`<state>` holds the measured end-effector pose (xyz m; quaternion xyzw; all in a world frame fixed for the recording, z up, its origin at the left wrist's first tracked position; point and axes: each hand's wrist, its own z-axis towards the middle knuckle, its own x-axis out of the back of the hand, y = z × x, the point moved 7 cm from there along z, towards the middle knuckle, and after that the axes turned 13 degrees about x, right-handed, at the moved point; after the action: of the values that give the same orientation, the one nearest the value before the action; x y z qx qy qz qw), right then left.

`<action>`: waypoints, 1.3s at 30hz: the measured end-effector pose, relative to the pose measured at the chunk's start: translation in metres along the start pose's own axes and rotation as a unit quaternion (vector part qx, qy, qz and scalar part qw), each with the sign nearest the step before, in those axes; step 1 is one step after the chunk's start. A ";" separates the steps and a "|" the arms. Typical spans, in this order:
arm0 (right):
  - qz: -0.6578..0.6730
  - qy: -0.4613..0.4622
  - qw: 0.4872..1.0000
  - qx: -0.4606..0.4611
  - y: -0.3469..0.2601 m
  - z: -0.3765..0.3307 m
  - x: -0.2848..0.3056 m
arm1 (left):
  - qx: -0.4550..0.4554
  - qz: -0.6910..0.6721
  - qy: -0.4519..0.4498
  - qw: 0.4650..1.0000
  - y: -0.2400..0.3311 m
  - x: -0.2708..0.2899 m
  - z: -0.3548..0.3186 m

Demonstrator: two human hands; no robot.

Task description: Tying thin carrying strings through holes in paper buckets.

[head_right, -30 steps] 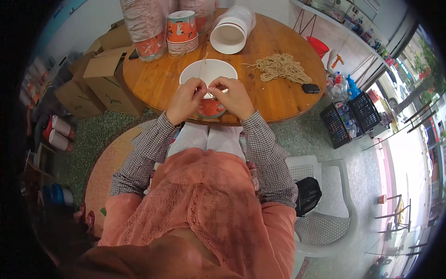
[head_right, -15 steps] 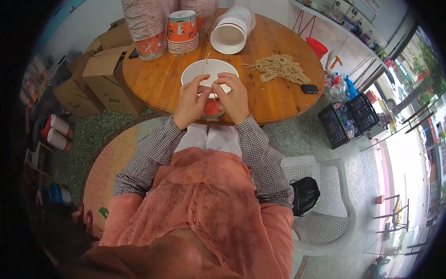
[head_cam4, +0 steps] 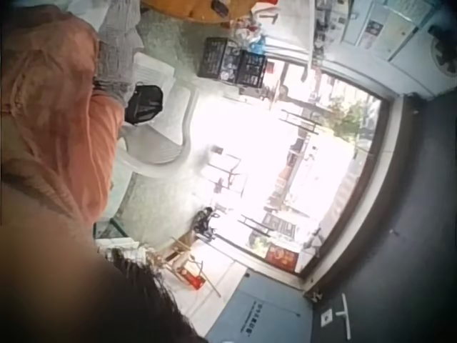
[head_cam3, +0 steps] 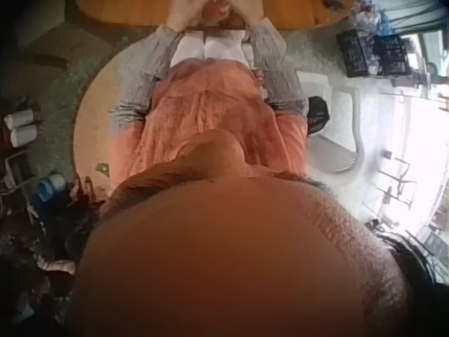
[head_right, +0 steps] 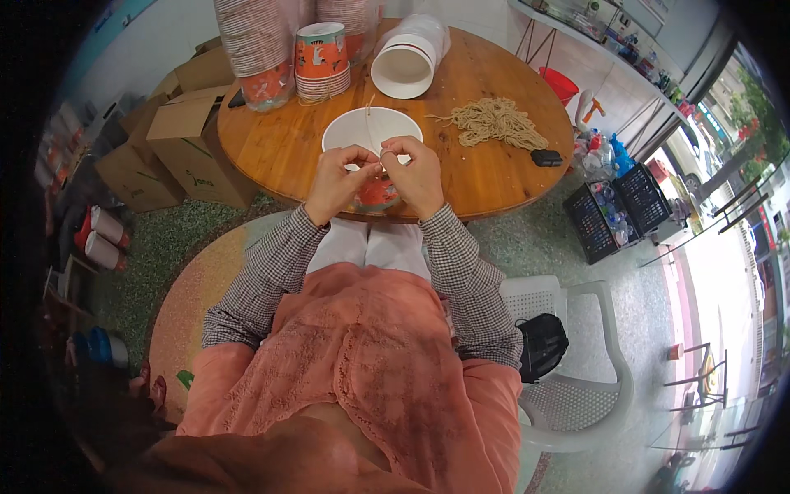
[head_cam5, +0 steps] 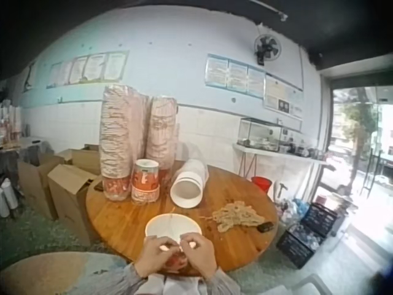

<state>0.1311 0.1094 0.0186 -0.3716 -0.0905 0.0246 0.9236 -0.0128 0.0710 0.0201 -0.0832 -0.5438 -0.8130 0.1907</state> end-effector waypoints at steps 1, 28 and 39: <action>0.000 0.000 1.000 0.000 0.000 0.001 0.001 | -0.018 0.027 -0.001 0.999 -0.001 0.000 0.001; 0.079 -0.033 0.996 -0.008 -0.012 -0.012 0.017 | 0.065 -0.026 -0.115 0.991 -0.006 0.000 0.006; 0.079 -0.013 0.997 0.013 -0.005 -0.006 0.009 | 0.055 -0.036 -0.122 0.990 -0.004 0.001 0.006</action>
<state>0.1411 0.1029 0.0193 -0.3656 -0.0720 0.1037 0.9222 -0.0154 0.0775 0.0195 -0.1510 -0.6098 -0.7718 0.0979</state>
